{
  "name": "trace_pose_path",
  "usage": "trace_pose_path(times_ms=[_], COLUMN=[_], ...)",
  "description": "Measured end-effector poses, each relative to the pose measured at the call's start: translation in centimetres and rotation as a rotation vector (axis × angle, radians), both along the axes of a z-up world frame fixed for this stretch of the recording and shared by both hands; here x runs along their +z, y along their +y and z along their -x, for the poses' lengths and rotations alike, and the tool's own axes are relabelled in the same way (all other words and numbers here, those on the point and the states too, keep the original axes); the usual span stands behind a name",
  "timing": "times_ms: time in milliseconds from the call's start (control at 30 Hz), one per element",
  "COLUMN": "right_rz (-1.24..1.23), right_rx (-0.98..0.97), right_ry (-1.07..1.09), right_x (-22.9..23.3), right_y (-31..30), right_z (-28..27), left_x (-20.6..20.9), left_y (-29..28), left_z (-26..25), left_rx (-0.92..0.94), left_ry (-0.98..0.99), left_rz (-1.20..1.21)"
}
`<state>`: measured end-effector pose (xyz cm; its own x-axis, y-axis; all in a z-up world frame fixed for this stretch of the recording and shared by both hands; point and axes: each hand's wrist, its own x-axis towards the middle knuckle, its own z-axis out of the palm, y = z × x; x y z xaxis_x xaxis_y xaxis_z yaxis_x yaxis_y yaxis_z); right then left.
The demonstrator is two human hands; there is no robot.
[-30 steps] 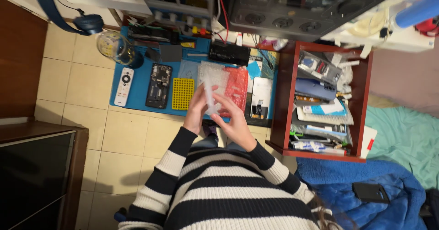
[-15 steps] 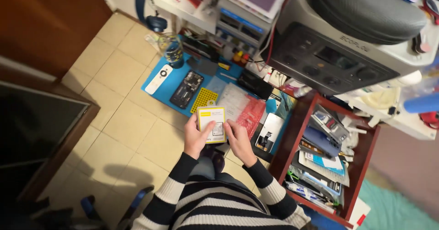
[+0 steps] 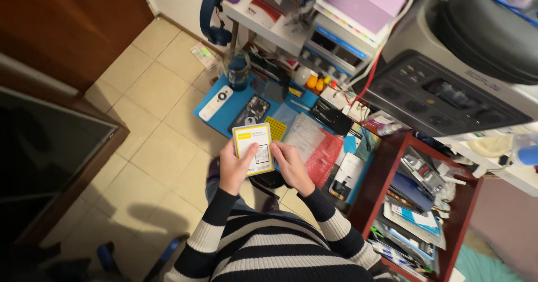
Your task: Organizing and inspecting various smartphone components, cases, and packaging in a workspace.
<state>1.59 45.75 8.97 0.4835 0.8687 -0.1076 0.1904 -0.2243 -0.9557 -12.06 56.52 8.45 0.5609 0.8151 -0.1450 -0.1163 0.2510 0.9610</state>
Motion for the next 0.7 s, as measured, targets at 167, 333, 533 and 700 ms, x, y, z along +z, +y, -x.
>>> trace_pose_path(times_ms=[167, 333, 533, 700], right_rz=[-0.047, -0.070, -0.120, -0.144], right_rx=[-0.083, -0.317, -0.633, -0.734], right_ry=[-0.010, -0.113, -0.547, -0.807], right_x=[-0.9, 2.1, 4.6, 7.8], right_y=[7.9, 18.6, 28.1, 32.4], right_z=[-0.9, -4.2, -10.7, -13.9], left_x=[-1.0, -1.0, 0.9, -0.3], left_y=[8.7, 20.1, 30.3, 35.0], left_z=[0.4, 0.5, -0.6, -2.2], left_rx=[-0.052, -0.183, -0.327, -0.424], left_ry=[-0.025, 0.009, 0.010, 0.016], left_rz=[0.080, 0.141, 0.395, 0.414])
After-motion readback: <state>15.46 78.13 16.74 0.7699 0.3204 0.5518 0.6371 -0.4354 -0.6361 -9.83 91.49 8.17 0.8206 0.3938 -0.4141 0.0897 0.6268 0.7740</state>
